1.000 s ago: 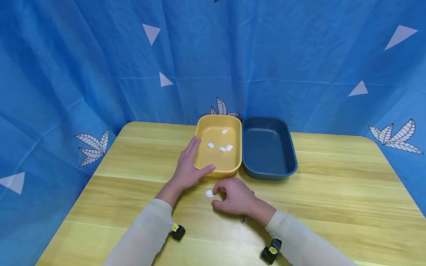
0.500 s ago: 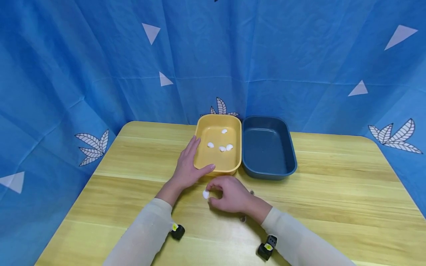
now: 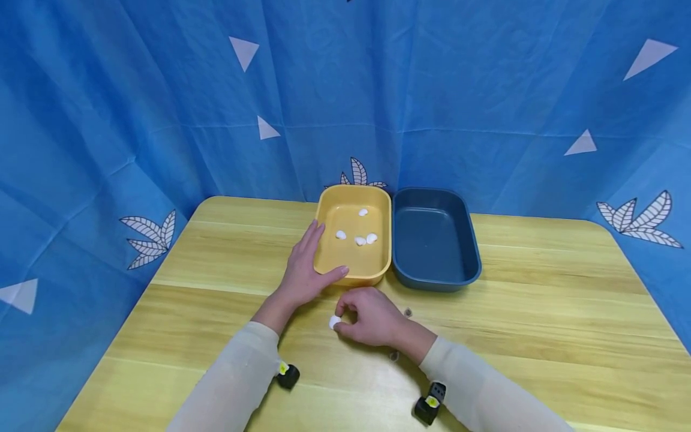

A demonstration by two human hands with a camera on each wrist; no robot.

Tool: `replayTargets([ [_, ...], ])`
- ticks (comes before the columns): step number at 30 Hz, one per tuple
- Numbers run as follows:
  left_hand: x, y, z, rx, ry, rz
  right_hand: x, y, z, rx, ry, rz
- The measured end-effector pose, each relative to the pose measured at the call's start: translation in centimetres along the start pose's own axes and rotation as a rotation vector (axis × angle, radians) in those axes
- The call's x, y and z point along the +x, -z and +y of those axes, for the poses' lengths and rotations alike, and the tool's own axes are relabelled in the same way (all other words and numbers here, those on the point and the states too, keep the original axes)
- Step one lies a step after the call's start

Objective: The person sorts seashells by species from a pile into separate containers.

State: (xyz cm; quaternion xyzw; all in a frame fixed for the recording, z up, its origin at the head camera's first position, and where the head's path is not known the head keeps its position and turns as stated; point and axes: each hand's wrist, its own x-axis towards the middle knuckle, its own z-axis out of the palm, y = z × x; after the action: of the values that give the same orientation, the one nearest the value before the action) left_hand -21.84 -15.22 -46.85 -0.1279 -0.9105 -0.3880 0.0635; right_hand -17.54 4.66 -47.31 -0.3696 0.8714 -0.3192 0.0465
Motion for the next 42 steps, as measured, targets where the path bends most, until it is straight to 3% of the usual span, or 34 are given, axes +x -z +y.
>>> replayTargets([
  [11, 0.1, -0.1, -0.4, -0.003, -0.009, -0.001, 0.2, -0.4, -0.3, 0.009, 0.027, -0.020],
  [27, 0.1, -0.1, -0.2, -0.001, 0.012, -0.008, 0.1, 0.2, -0.3, 0.051, -0.027, -0.083],
  [42, 0.2, -0.2, -0.3, 0.000, 0.017, -0.005, -0.4, 0.7, -0.4, 0.077, -0.025, -0.061],
])
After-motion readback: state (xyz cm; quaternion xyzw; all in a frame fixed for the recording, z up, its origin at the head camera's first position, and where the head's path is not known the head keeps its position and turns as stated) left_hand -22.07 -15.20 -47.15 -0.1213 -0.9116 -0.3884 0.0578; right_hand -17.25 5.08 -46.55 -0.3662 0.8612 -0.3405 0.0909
